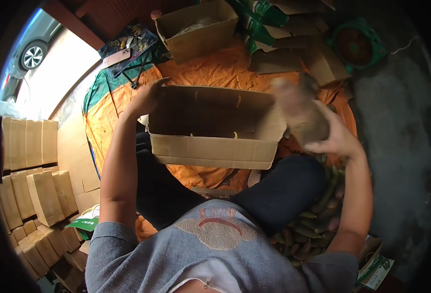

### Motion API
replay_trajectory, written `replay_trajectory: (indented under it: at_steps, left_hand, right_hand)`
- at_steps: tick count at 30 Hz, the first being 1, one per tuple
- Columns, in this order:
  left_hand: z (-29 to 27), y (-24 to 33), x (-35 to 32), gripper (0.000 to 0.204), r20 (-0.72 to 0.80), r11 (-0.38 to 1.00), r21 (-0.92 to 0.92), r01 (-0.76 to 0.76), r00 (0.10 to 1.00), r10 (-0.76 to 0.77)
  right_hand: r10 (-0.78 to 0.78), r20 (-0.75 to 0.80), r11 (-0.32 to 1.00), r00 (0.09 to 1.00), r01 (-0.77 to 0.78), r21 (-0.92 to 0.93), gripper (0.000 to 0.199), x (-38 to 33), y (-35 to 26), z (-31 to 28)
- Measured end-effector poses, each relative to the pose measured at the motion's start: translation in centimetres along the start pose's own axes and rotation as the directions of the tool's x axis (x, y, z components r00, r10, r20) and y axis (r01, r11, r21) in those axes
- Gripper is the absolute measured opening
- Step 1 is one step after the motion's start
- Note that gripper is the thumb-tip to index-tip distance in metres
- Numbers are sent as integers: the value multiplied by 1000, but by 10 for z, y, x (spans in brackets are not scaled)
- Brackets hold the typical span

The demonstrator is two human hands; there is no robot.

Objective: Pick up radishes from a pile on the floor, place them into cardboard boxes, and weigh the boxes on a digital scale.

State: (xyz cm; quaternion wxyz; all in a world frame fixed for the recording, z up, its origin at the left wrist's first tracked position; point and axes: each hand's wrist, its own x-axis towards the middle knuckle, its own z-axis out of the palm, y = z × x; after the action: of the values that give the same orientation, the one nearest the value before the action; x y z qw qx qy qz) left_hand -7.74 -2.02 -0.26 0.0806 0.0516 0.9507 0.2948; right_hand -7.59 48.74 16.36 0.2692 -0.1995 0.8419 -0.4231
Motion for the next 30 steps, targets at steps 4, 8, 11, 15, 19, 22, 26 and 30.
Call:
replay_trajectory:
  at_steps: [4, 8, 11, 15, 19, 22, 26, 30]
  left_hand:
    - [-14, -13, -8, 47, -29, 987, 42, -157, 987, 158]
    - [-18, -8, -13, 56, 50, 994, 30, -104, 993, 103]
    - [-27, 5, -10, 70, 143, 1000, 11, -15, 990, 13]
    - [-29, 0, -18, 67, 219, 999, 32, 32, 975, -39]
    - [-42, 14, -13, 63, 205, 996, 46, 76, 975, -84]
    - [-45, 10, -11, 64, 283, 995, 57, 88, 954, -100]
    - [-41, 15, -2, 66, 243, 994, 37, 102, 964, -108]
    - [-29, -5, -14, 61, 148, 1000, 23, 10, 989, -14]
  right_hand:
    - [64, 463, 950, 884, 89, -300, 92, 139, -33, 77]
    - [219, 640, 850, 737, 178, -496, 100, 236, -8, 170]
    - [210, 636, 799, 743, 245, -550, 104, 287, 68, 243]
    - [445, 724, 720, 528, 269, -639, 78, 324, 78, 321]
    - [160, 763, 769, 626, 405, -494, 67, 325, 125, 336]
    - [286, 789, 652, 545, 493, -576, 69, 330, 111, 339]
    - [426, 765, 528, 483, 554, -644, 72, 312, 86, 320]
    - [133, 709, 810, 693, 336, -481, 61, 270, 20, 270]
